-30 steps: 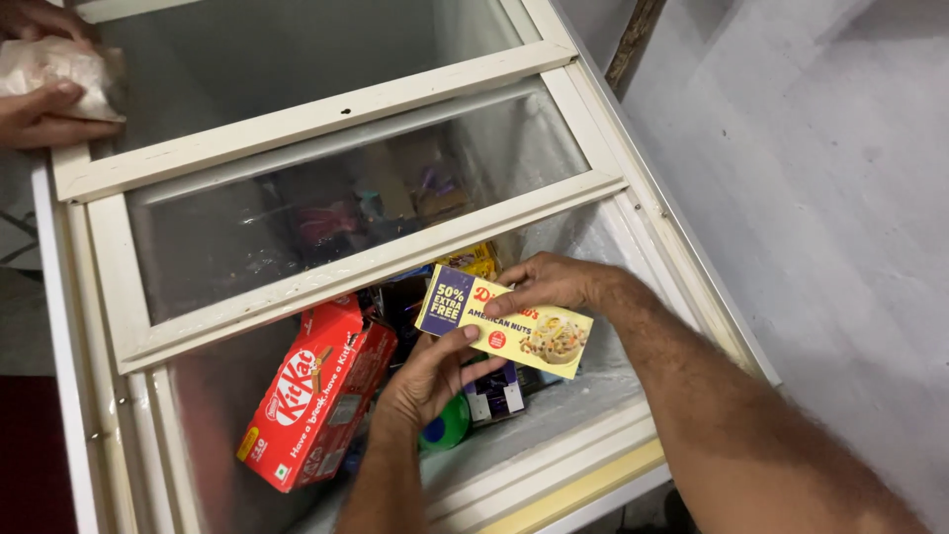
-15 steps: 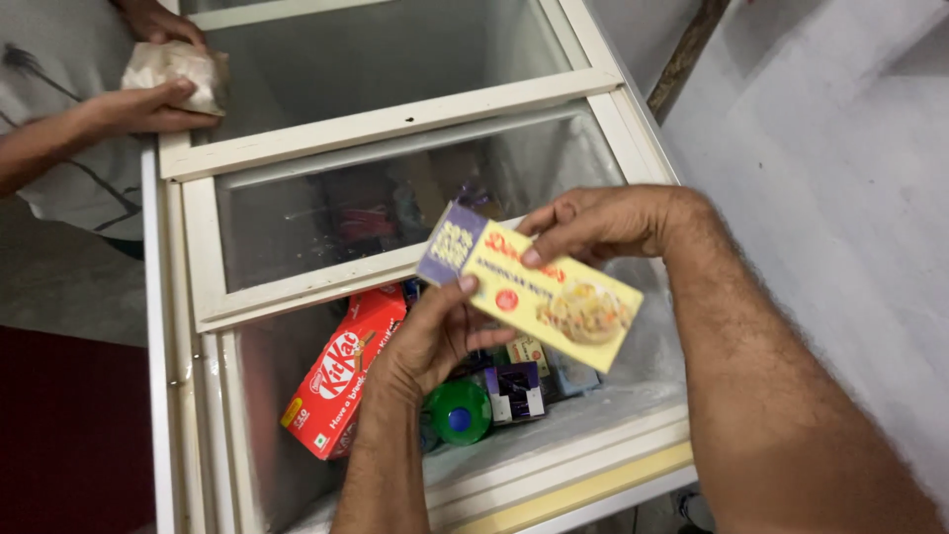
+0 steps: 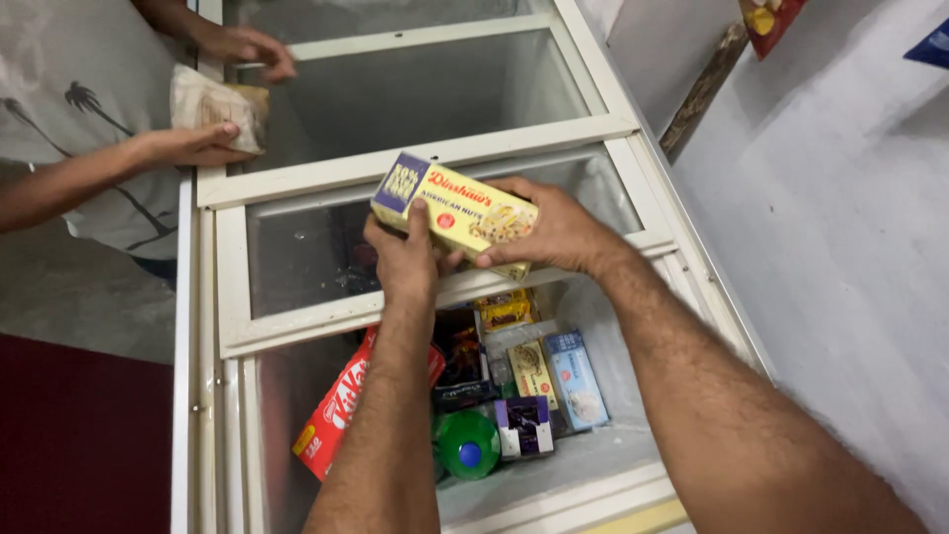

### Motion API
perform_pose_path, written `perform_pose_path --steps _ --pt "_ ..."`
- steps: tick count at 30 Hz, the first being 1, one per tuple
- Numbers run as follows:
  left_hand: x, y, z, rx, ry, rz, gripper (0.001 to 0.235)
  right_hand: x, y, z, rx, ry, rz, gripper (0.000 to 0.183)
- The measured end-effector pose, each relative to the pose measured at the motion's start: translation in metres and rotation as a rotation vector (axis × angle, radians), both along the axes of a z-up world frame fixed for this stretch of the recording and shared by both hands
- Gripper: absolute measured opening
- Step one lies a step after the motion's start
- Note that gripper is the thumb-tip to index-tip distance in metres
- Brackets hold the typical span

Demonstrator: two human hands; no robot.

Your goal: Organizing frozen items inside a display freezer and handing products to customers.

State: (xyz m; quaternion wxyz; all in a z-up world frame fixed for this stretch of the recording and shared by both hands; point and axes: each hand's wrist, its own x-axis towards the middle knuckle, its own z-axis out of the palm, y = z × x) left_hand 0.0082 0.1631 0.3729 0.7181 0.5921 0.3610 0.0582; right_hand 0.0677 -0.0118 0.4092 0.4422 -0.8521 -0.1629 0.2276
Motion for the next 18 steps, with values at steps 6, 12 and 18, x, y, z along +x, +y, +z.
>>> perform_pose_path --steps 6,12,18 --pt "-0.002 -0.002 0.013 0.524 0.218 -0.097 0.072 -0.006 0.011 0.002 -0.162 -0.2 -0.065 0.108" --pt "0.003 -0.001 -0.012 0.8 -0.023 0.019 0.052 0.003 0.01 -0.008 -0.088 -0.373 -0.065 0.115" --pt "0.004 -0.009 -0.009 0.818 -0.038 0.111 0.055 0.0 0.021 -0.021 -0.019 -0.503 -0.156 0.128"
